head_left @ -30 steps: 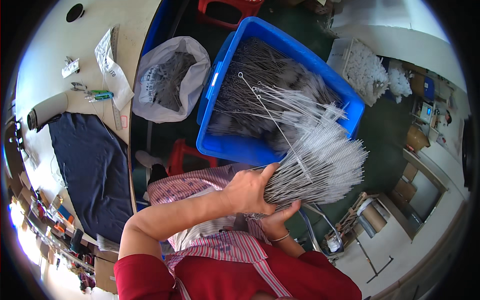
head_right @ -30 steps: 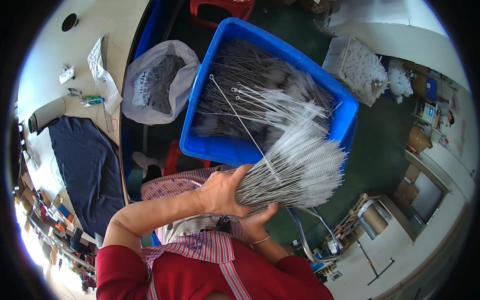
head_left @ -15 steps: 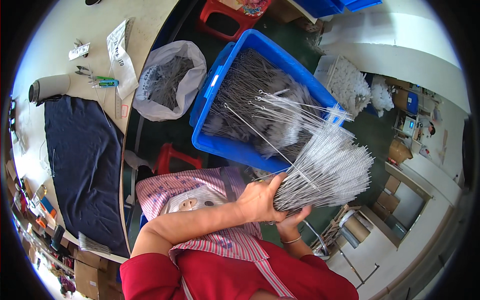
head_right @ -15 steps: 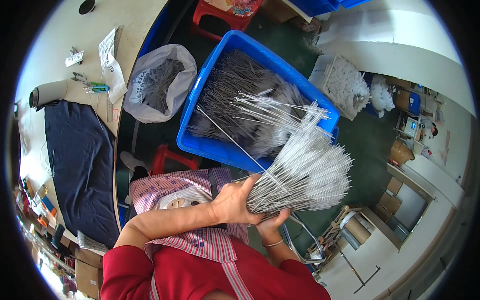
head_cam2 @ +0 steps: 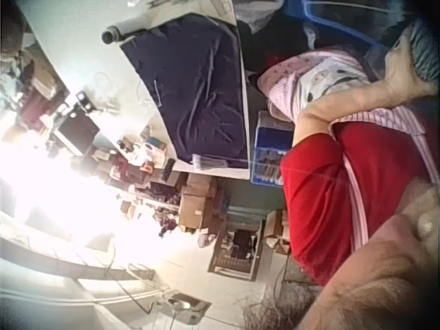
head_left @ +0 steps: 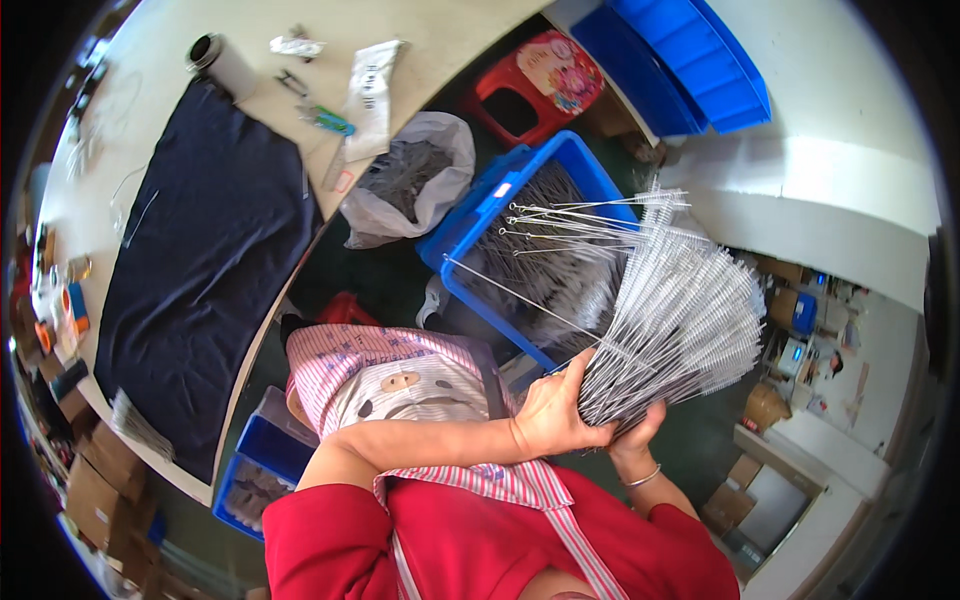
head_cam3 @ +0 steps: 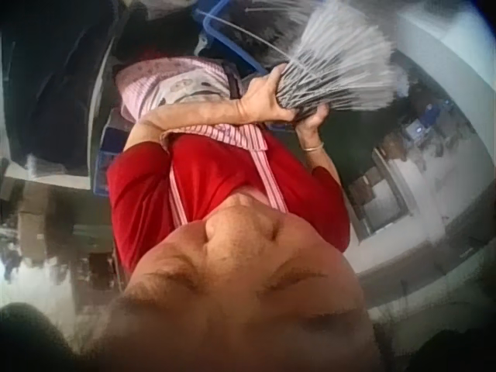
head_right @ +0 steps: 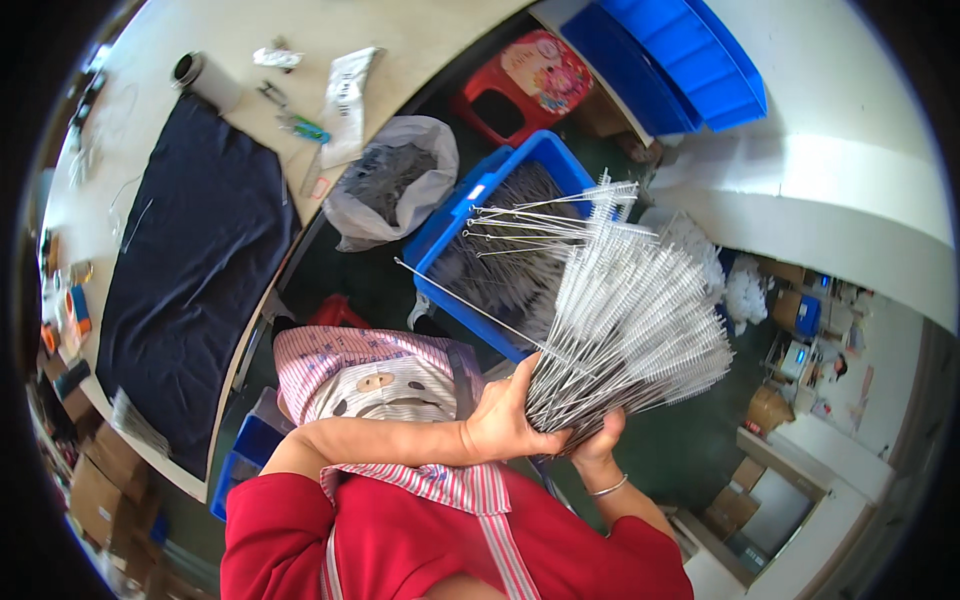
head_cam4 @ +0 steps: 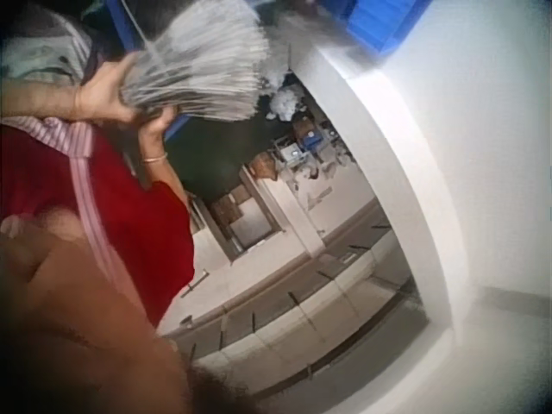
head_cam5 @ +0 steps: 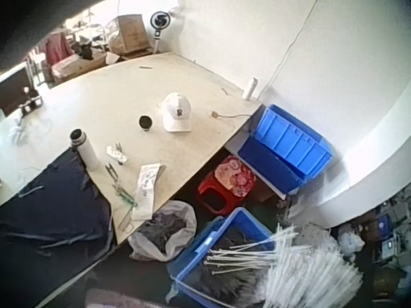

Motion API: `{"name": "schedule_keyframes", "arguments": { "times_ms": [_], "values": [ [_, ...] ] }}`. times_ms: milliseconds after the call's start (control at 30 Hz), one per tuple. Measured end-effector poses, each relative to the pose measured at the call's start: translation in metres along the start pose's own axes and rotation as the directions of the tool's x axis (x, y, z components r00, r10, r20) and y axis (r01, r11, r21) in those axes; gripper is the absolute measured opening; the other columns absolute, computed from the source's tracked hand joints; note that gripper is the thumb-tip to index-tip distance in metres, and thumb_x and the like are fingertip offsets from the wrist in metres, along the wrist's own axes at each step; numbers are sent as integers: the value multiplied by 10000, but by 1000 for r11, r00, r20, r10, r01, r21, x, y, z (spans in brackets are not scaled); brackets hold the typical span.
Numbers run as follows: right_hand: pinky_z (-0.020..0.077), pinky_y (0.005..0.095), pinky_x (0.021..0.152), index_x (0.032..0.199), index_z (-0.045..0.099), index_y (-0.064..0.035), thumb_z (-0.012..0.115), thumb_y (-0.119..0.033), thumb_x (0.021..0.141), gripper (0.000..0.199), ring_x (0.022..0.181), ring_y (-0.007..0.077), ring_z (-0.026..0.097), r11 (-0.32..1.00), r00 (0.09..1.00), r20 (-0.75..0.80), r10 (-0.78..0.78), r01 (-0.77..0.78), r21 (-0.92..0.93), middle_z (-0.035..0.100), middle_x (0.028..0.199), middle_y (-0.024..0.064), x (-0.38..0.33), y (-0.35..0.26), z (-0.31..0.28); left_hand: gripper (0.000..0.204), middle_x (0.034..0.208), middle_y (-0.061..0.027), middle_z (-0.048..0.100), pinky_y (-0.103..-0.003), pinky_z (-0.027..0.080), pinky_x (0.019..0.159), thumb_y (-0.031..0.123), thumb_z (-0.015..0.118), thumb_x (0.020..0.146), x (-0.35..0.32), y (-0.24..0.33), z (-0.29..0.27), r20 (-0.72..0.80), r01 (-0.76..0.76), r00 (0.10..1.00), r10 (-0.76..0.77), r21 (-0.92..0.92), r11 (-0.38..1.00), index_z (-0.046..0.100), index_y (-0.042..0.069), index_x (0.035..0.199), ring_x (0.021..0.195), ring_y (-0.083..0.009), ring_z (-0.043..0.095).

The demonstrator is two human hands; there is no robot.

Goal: The person repeatedly picks up bundles of wire brushes from a blue bin, separates them into smaller groups, and places them on a black mat on the table. They occasionally use a ruler to measure the brushes and transfer sorted bundles between the bin and the mat.

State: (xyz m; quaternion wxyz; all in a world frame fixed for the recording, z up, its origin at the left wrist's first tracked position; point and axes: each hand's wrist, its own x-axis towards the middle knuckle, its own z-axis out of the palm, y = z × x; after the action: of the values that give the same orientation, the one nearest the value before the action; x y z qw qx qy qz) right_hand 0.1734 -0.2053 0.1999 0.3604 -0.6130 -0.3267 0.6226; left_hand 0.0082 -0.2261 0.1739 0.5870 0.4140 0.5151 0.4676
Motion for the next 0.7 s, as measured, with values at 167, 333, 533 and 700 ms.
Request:
{"name": "schedule_keyframes", "arguments": {
  "times_ms": [167, 333, 533, 700],
  "values": [
    [459, 388, 959, 1266, 493, -21, 523, -634, 783, 781, 1078, 233, 570, 988, 969, 243, 48, -10, -157, 576, 1197, 97, -4, -33, 51, 932, 925, -180, 676, -380, 561, 721, 322, 799, 616, -34, 14, -21, -287, -68, 957, 50, -54, 996, 304, -48, 1313, 797, -318, 692],
    [436, 394, 994, 1289, 486, -27, 484, -617, 811, 759, 1123, 248, 555, 958, 830, 524, 189, -38, -284, 564, 1248, 109, 0, -43, 111, 940, 935, -218, 649, -435, 533, 748, 323, 782, 615, -67, 22, -52, -560, -149, 828, 28, -171, 974, 288, -7, 1343, 844, -392, 655],
    [440, 400, 1000, 1314, 459, -13, 603, -553, 796, 762, 1130, 265, 565, 906, 637, 677, 368, -84, -414, 563, 1262, 124, 11, -40, 202, 857, 980, -158, 660, -359, 534, 788, 246, 816, 635, -98, 34, -110, -761, -180, 642, -93, -267, 947, 309, -4, 1279, 881, -270, 682],
    [404, 400, 1035, 1338, 433, 5, 532, -491, 856, 698, 1159, 264, 552, 813, 409, 727, 552, -69, -578, 545, 1298, 143, 4, -34, 308, 795, 1022, -165, 634, -357, 519, 804, 200, 798, 640, -117, 43, -168, -868, -231, 429, -250, -373, 899, 333, 0, 1253, 922, -256, 657]
  ]
}}
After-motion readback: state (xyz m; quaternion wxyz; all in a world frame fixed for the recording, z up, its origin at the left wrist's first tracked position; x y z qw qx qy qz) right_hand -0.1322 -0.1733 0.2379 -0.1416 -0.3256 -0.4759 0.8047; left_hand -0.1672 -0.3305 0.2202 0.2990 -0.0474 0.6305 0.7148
